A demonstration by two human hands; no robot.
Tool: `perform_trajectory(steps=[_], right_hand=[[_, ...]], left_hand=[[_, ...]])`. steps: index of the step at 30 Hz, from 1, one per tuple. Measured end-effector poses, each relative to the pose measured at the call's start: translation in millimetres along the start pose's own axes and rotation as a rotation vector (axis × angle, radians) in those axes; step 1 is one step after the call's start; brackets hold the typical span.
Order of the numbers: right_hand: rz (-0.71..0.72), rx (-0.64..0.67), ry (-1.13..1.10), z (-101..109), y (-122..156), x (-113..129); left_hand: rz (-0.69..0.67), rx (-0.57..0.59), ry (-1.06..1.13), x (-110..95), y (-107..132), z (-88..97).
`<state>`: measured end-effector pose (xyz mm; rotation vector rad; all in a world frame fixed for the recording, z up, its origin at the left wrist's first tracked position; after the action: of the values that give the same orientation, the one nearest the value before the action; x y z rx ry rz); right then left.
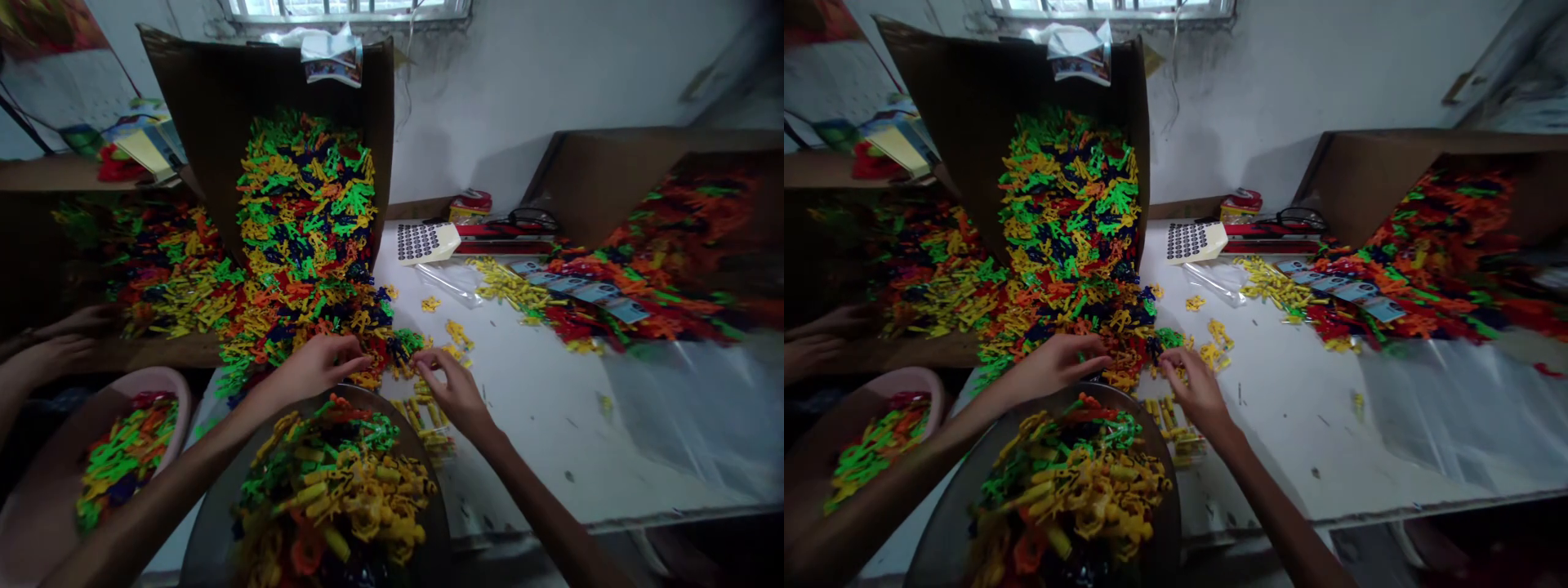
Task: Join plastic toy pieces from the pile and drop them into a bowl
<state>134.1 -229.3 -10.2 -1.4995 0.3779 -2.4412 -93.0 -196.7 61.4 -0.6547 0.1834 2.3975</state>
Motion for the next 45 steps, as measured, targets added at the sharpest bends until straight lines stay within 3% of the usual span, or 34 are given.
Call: perform_trajectory(steps=[4, 7, 10, 15, 19, 21, 25, 29, 33, 35, 38, 40, 42, 45], right_hand=[[-0.034, 0.011, 0.267, -15, -38, -62], [0.000, 0.019, 0.236, -38, -52, -80], [-0.003, -0.026, 0.139, -43, -57, -86], [-0.112, -0.173, -0.066, -4, -49, -93], [-0.342, -0.295, -0.552, 18, -22, -88], [-0.467, -0.341, -0.794, 19, -7, -81], [-0.553, -0.351, -0.930, 15, 12, -69], [-0.593, -0.349, -0.974, 12, 17, -63], [-0.554, -0.393, -0.908, 16, 16, -52], [-0.530, -0.410, -0.931, 16, 16, -44], [-0.498, -0.440, -0.962, 14, 16, -28], [-0.462, -0.457, -0.962, 10, 16, -17], [-0.426, -0.464, -0.943, 5, 16, -6], [-0.379, -0.443, -0.877, -1, 17, 8]], left_hand=[[-0.108, 0.189, -0.371, 11, -74, -59.9], [-0.117, 0.324, -0.454, 15, -104, -92.8], [-0.127, 0.364, -0.488, 13, -109, -106.4], [-0.190, 0.409, -0.461, 9, -106, -116.4], [-0.397, 0.599, -0.294, -1, -105, -140.9], [-0.488, 0.595, -0.321, -7, -105, -151.6], [-0.535, 0.559, -0.378, -14, -107, -164.0], [-0.421, 0.492, -0.399, -13, -111, -156.9], [-0.268, 0.340, -0.395, -8, -108, -123.9], [-0.189, 0.203, -0.223, -5, -98, -99.0], [-0.039, 0.045, 0.347, -1, -73, -67.7], [0.038, 0.006, 0.640, -2, -54, -56.9], [0.085, -0.031, 0.756, -7, -38, -50.5], [0.107, -0.127, 0.729, -17, -22, -41.1]])
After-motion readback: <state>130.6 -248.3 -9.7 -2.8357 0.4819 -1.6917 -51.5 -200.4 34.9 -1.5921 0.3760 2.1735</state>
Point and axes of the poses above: each hand's wrist, its own y-axis away from the middle knuckle, its own z-axis out of the back of the hand, x = y × z, the point moved 4 cm from there along -y, towards the middle knuckle, and after that the axes turned 9 degrees about -y, right-handed, at the moved point
